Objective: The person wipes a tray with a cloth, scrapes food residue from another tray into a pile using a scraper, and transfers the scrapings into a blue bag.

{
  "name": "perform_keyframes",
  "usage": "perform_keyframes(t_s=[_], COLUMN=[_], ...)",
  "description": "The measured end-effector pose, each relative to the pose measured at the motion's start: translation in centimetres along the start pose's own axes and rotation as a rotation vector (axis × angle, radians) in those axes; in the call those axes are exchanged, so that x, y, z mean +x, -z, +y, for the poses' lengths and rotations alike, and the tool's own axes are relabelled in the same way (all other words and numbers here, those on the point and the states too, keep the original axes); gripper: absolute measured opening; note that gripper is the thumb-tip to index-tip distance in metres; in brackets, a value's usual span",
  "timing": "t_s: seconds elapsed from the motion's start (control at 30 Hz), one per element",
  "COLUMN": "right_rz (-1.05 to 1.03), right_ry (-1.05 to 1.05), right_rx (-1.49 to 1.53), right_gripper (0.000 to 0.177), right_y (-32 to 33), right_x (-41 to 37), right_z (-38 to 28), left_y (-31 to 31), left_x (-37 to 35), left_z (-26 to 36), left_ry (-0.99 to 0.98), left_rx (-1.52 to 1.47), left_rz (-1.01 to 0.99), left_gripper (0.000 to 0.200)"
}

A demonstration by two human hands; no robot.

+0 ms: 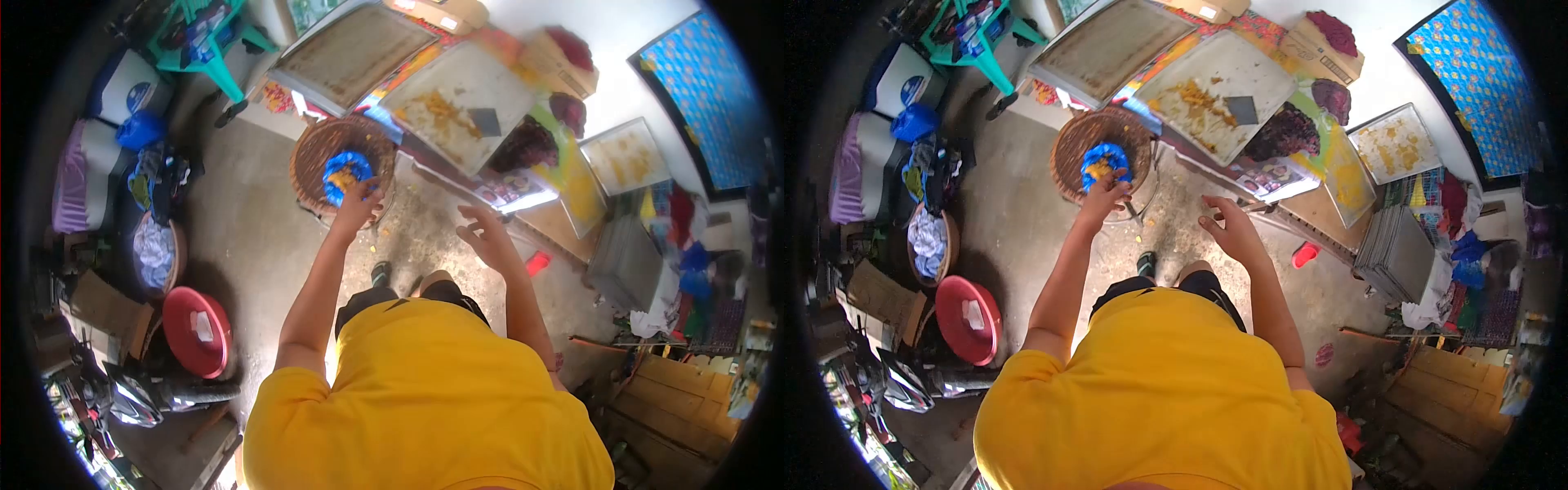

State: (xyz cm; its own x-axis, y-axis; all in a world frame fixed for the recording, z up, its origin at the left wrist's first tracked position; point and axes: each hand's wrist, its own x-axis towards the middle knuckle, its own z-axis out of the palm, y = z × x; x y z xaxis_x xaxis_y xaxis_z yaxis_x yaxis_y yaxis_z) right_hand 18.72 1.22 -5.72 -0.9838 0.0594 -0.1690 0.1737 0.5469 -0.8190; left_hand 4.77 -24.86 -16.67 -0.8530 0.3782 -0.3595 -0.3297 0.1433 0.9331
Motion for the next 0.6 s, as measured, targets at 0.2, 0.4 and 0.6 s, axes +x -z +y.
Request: perform_keyframes(t_s=[0.2,0.4,0.6], right_rz=[0.123,0.217,0.12], right_ry=[-0.117,-0.246,-0.235], right_rx=[-0.039,-0.419,-0.611], right_gripper=[0.046,0.069,0.087], right_y=[9.1,12.6,11.3], right_x=[14.7,30.3,34.4], right_z=[10.6,19.8,19.5], left_y=[-7.7,-13.2,-17.0], left_x=[9.3,13.3,14.6], left_z=[2.5,1.2,1.6], left_ry=[0.002,0.133,0.261], left_rx=[0.082,-0.1,-0.239], left_rz=[-0.009,0.294,0.421], left_gripper=[0.054,0.062,0.069])
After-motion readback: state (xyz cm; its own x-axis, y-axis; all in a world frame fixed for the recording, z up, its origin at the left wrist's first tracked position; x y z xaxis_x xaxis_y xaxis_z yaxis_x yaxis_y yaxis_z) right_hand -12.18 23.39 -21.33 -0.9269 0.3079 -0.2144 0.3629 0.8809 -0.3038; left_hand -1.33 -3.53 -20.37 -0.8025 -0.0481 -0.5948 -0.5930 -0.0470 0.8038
